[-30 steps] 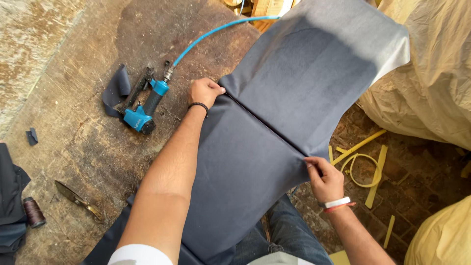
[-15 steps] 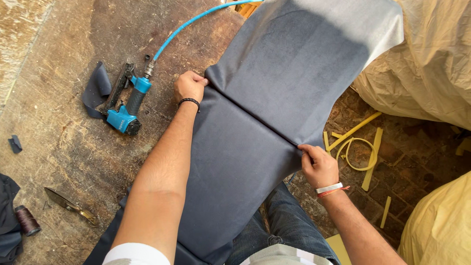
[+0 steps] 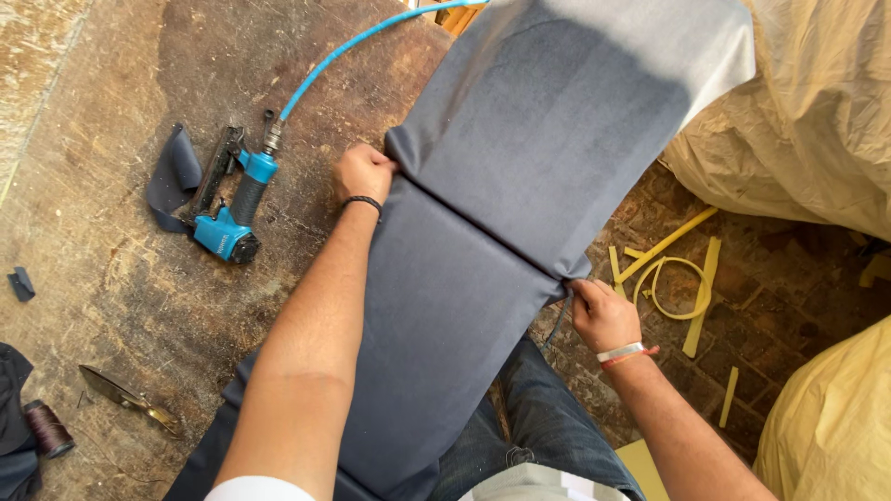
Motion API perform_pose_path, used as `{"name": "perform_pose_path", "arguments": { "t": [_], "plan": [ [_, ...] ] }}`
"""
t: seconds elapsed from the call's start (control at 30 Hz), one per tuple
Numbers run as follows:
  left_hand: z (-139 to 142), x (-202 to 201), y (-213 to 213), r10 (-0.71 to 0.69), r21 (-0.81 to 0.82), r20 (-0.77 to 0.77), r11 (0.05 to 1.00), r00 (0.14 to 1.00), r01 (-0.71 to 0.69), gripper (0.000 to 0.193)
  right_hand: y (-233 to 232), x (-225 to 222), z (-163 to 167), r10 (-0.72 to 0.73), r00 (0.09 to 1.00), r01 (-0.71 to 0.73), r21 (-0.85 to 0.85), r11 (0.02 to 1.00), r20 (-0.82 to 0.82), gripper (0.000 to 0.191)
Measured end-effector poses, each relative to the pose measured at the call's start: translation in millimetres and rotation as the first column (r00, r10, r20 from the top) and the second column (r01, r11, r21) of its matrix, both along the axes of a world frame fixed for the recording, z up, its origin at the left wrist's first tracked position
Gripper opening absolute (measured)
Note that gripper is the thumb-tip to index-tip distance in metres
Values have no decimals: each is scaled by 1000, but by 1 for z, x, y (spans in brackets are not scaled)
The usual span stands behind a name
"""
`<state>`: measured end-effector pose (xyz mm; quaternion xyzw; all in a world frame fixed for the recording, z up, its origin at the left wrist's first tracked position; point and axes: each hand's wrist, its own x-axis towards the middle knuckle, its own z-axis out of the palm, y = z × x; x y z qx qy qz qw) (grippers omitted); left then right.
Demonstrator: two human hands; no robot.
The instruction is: The person lays a long strip of gray fabric over a wooden frame on a workbench, smooths and folds the fabric edges, cuts thread with scissors, and uses a pneumatic staple gun to fasten the fabric to the frame, working along its length.
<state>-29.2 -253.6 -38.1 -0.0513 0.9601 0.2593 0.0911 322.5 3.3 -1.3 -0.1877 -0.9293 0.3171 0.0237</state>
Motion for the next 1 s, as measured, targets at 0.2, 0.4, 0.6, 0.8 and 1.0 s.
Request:
{"name": "perform_pose_path", "arguments": {
  "t": [0.2,0.4,0.6,0.8,1.0],
  "plan": [
    [-1,-8,0,110,23,1,994,994,-110,15,3,-2,-6,10,1000,-11,-55,998,-12,19],
    [12,1,7,181,-26,67,983,981,-180,15,-3,-7,3,-33,998,35,-38,999,55,17],
    [30,27,-13,-1,-56,-303,998,953,-16,50,7,12,25,-114,986,141,-254,957,119,22],
    [52,117,-77,6,124,-347,992,938,39,49,19,28,43,-298,953,289,-435,853,48,37],
    [61,193,-104,138,210,-186,973,973,-98,61,2,-62,78,-233,929,245,-950,-194,288,58]
  ]
}}
